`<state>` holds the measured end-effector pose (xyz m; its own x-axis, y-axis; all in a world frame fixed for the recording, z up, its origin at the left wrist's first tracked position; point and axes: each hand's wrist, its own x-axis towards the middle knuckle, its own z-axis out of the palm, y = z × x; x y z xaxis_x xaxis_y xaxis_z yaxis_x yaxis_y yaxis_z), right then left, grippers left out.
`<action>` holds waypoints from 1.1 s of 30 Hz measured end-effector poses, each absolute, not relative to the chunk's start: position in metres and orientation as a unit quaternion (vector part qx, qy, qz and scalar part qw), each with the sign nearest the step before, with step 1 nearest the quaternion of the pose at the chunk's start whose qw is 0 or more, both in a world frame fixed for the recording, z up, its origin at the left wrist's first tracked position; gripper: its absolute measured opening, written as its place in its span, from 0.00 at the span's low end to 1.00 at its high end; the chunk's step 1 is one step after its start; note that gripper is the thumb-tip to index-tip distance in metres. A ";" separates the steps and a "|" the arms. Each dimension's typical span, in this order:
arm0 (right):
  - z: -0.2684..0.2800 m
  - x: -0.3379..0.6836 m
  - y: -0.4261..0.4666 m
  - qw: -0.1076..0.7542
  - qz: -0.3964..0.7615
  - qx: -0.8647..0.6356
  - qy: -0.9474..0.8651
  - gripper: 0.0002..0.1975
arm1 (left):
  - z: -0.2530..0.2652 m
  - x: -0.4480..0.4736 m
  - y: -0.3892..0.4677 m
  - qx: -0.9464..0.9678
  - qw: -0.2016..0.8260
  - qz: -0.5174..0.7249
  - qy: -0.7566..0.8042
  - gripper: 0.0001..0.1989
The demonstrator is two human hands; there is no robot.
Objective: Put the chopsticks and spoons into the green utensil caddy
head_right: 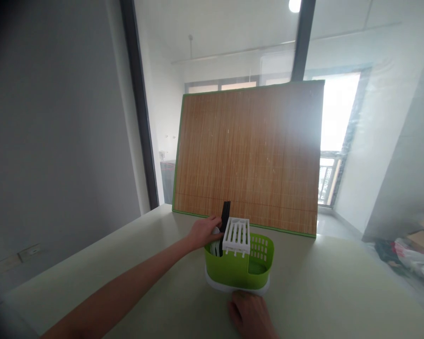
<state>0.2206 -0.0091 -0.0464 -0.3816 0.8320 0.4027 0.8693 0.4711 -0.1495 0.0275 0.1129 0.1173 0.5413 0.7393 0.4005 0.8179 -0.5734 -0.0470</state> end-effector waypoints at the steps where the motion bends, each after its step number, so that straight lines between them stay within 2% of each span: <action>1: -0.048 0.221 -0.009 0.218 -0.046 -0.511 -0.830 0.09 | 0.117 0.028 0.111 -0.873 0.114 -0.176 -0.441 0.15; 8: -0.059 0.224 -0.003 0.244 -0.063 -0.489 -0.835 0.08 | 0.117 0.027 0.097 -0.873 0.074 -0.228 -0.426 0.18; 13: -0.056 0.223 -0.005 0.230 -0.061 -0.499 -0.833 0.09 | 0.115 0.025 0.094 -0.868 0.030 -0.218 -0.446 0.12; 16: -0.053 0.222 -0.006 0.225 -0.060 -0.501 -0.833 0.09 | 0.114 0.026 0.093 -0.866 0.025 -0.217 -0.449 0.12; 29: -0.050 0.222 -0.005 0.226 -0.044 -0.501 -0.834 0.08 | 0.116 0.033 0.087 -0.861 0.085 -0.220 -0.450 0.10; 33: -0.049 0.222 -0.005 0.220 -0.039 -0.502 -0.836 0.09 | 0.141 0.023 0.090 -0.842 0.134 -0.254 -0.456 0.11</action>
<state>0.2222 -0.0049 -0.0494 -0.3999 0.8216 0.4062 0.8558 0.4934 -0.1555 0.0226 0.0895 0.1414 0.4548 0.7007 0.5497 0.8364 -0.5481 0.0067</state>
